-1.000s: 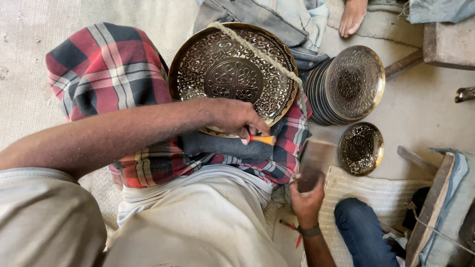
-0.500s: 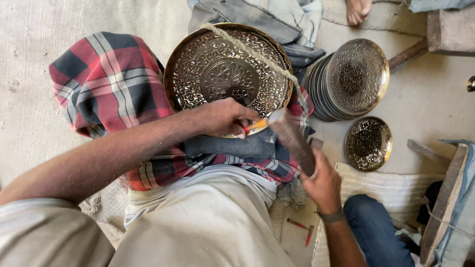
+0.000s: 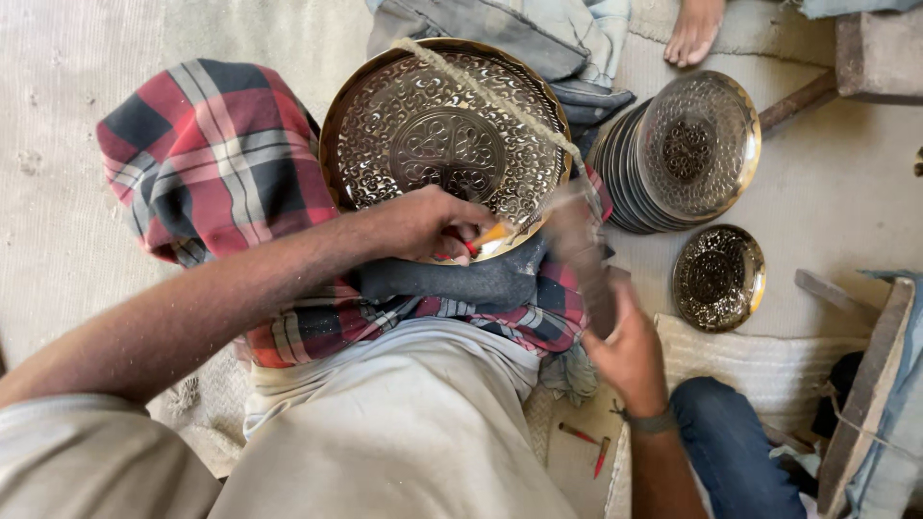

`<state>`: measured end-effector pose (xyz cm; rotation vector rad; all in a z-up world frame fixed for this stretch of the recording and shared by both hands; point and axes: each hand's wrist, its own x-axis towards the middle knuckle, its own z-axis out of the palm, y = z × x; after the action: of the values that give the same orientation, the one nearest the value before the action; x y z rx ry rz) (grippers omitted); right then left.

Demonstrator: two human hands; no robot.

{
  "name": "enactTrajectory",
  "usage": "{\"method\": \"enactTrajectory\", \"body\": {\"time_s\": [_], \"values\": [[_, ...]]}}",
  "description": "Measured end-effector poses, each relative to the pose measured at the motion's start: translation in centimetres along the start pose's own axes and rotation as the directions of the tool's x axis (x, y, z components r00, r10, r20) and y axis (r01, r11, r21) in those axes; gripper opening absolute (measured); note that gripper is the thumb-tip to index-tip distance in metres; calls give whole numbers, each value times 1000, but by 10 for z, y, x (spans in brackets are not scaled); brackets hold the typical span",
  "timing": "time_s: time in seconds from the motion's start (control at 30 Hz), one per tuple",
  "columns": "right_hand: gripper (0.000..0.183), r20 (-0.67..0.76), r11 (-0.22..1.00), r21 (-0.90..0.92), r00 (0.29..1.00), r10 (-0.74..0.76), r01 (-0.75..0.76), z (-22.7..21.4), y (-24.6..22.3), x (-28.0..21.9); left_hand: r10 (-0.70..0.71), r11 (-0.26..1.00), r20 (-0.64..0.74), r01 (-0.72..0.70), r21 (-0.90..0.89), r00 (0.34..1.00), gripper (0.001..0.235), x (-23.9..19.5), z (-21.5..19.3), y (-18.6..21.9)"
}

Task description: The person uses a chisel and hammer to engrave a decorative pattern into a brass plate resting on a cushion. They repeatedly strike the chisel to create a textured surface on the plate.

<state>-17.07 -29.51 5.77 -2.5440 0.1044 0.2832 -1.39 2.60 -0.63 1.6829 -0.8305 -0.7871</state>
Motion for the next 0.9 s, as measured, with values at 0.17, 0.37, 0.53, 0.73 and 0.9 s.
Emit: {"method": "enactTrajectory", "body": {"time_s": [0.17, 0.37, 0.53, 0.73, 0.9], "values": [[56, -238, 944, 327, 971, 36, 45, 55, 23, -42, 97, 987, 250, -126, 103, 964, 52, 13, -4, 10], [66, -432, 988, 136, 902, -6, 72, 94, 42, -77, -14, 970, 444, -95, 223, 896, 56, 21, -10, 28], [63, -446, 953, 299, 876, 186, -51, 105, 41, -84, 25, 957, 532, -174, 231, 846, 54, 18, -12, 29], [48, -427, 921, 389, 883, 196, -16, 114, 40, -86, 24, 968, 514, -149, 203, 857, 57, 17, -14, 27], [60, -434, 982, 191, 895, 99, -16, 114, 38, -86, 11, 960, 569, -168, 225, 823, 50, 18, -16, 29]]}}
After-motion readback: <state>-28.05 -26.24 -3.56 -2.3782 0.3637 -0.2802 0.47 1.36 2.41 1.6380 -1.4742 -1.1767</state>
